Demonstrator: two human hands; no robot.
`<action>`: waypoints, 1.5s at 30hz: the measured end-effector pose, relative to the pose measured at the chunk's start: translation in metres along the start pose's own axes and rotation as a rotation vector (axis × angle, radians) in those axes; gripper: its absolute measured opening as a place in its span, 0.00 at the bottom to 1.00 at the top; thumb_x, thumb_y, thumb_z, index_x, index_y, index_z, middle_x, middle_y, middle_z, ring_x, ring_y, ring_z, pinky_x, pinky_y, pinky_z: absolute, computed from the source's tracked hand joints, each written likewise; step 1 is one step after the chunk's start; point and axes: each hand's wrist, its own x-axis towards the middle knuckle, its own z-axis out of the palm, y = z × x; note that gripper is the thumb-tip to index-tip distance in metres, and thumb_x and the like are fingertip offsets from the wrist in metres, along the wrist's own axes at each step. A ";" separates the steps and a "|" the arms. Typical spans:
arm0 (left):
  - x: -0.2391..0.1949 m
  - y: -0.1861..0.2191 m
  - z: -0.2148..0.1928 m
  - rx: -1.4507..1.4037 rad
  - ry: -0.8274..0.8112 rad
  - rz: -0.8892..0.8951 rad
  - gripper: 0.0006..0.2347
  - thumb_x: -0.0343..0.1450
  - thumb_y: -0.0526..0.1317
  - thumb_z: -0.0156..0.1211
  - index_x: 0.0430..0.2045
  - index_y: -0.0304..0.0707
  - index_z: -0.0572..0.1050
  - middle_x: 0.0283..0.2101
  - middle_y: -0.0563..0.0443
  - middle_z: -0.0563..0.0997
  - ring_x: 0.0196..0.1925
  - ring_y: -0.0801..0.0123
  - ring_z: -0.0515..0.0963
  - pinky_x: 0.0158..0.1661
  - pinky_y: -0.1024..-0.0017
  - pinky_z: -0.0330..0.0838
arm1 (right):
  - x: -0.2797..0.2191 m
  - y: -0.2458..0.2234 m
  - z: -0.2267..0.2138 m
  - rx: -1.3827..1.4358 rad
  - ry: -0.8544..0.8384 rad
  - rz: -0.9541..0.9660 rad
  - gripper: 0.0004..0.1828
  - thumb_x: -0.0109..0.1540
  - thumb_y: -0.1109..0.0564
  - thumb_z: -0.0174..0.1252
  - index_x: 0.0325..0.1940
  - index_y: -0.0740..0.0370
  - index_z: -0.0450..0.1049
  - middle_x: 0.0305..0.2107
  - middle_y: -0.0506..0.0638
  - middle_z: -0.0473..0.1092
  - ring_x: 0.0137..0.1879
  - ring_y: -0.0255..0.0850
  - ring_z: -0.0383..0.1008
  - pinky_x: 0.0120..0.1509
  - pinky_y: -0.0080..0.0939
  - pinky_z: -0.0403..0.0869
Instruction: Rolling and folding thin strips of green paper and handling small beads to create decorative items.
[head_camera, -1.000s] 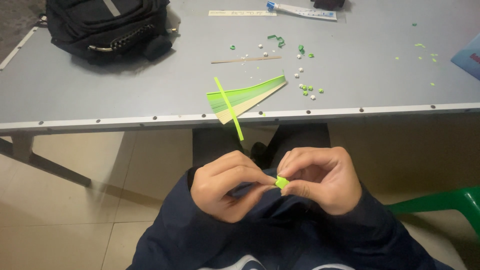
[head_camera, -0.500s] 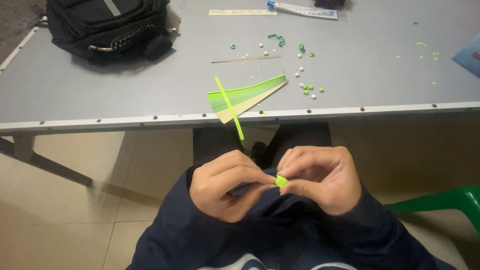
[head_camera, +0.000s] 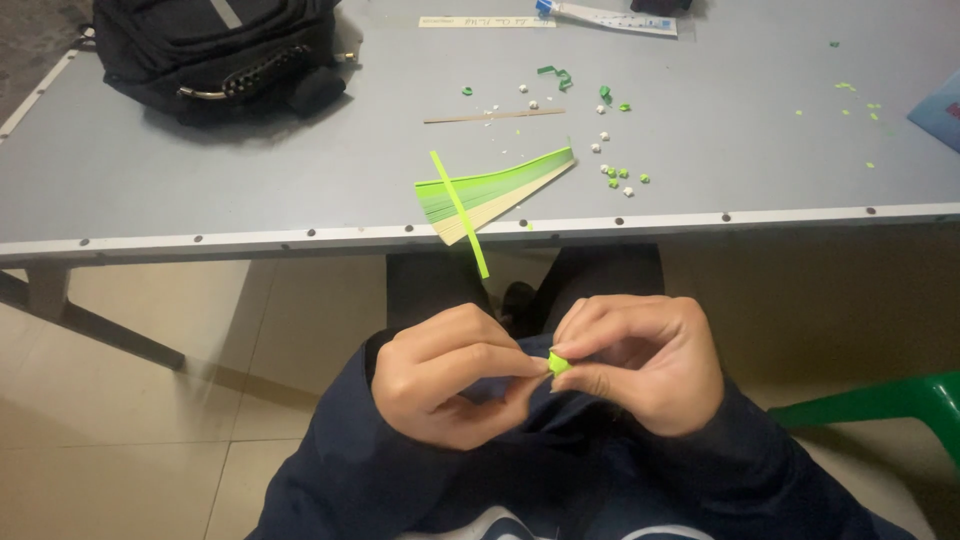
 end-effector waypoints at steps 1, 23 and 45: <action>0.000 0.000 0.001 0.000 0.000 0.000 0.03 0.66 0.26 0.66 0.30 0.30 0.79 0.25 0.45 0.77 0.23 0.67 0.75 0.28 0.77 0.72 | 0.000 0.000 0.000 0.000 0.000 0.000 0.07 0.52 0.64 0.70 0.32 0.64 0.79 0.25 0.55 0.76 0.32 0.45 0.76 0.39 0.38 0.76; -0.001 -0.015 0.016 -0.185 0.164 0.030 0.02 0.62 0.28 0.67 0.25 0.30 0.82 0.20 0.45 0.81 0.19 0.68 0.79 0.21 0.76 0.76 | 0.003 0.014 -0.019 0.137 -0.110 0.039 0.12 0.48 0.74 0.70 0.35 0.80 0.79 0.23 0.66 0.77 0.33 0.47 0.78 0.33 0.43 0.84; -0.012 -0.003 0.013 -0.049 0.035 -0.130 0.02 0.71 0.29 0.62 0.34 0.34 0.77 0.32 0.46 0.79 0.30 0.63 0.78 0.34 0.73 0.75 | -0.003 0.007 -0.008 -0.105 -0.024 -0.017 0.10 0.49 0.66 0.70 0.33 0.63 0.79 0.24 0.53 0.76 0.31 0.43 0.77 0.40 0.38 0.78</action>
